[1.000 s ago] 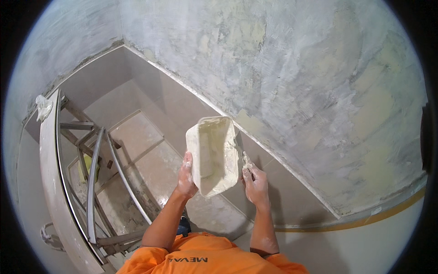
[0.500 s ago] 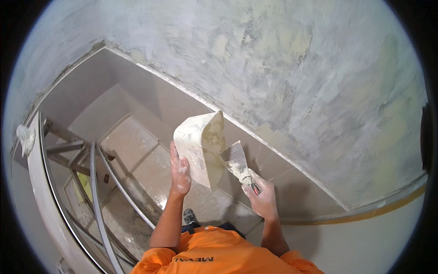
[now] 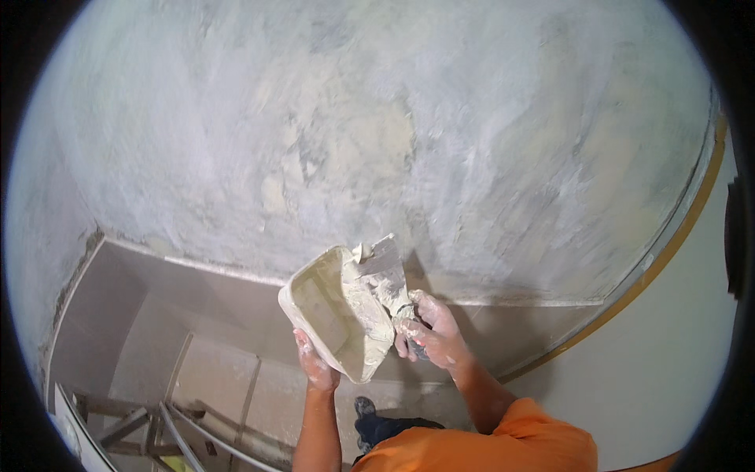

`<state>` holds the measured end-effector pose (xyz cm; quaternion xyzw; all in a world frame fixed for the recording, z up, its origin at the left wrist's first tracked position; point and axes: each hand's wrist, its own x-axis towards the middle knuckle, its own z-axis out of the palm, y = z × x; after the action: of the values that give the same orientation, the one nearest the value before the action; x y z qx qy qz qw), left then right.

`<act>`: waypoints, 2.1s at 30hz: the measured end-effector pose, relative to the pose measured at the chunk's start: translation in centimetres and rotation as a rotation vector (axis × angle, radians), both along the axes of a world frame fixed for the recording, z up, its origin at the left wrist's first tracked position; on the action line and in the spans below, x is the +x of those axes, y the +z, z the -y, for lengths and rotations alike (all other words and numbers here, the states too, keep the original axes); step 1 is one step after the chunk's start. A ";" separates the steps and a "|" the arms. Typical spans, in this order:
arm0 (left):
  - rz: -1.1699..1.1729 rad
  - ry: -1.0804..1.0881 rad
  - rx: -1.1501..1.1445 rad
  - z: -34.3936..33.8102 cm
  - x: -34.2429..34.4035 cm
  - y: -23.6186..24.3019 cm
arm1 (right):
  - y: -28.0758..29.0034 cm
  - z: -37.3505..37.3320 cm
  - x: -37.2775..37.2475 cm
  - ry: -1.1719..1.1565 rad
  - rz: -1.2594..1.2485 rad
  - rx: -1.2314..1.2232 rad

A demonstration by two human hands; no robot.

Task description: The person applies plaster to a wall using a spatula and a container of joint compound, smoothing the material across the surface.

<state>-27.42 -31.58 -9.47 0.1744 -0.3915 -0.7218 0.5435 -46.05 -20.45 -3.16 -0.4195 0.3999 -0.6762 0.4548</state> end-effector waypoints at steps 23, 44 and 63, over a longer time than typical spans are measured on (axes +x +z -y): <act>0.353 0.338 -1.048 15.8 -7.0 7.7 | 8.5 3.6 -6.2 -1.761 -1.211 -0.474; 0.067 -0.122 -0.652 11.5 -4.8 8.7 | 9.3 5.7 -7.4 -2.005 -1.216 -0.469; -0.136 -0.315 -0.458 11.5 -4.7 7.3 | -0.3 4.0 0.2 -1.509 -1.217 -0.132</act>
<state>-32.17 -43.12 -2.20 -0.0647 -0.5291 -0.7003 0.4748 -45.88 -24.49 -3.47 -0.3552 0.6918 -0.4787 -0.4076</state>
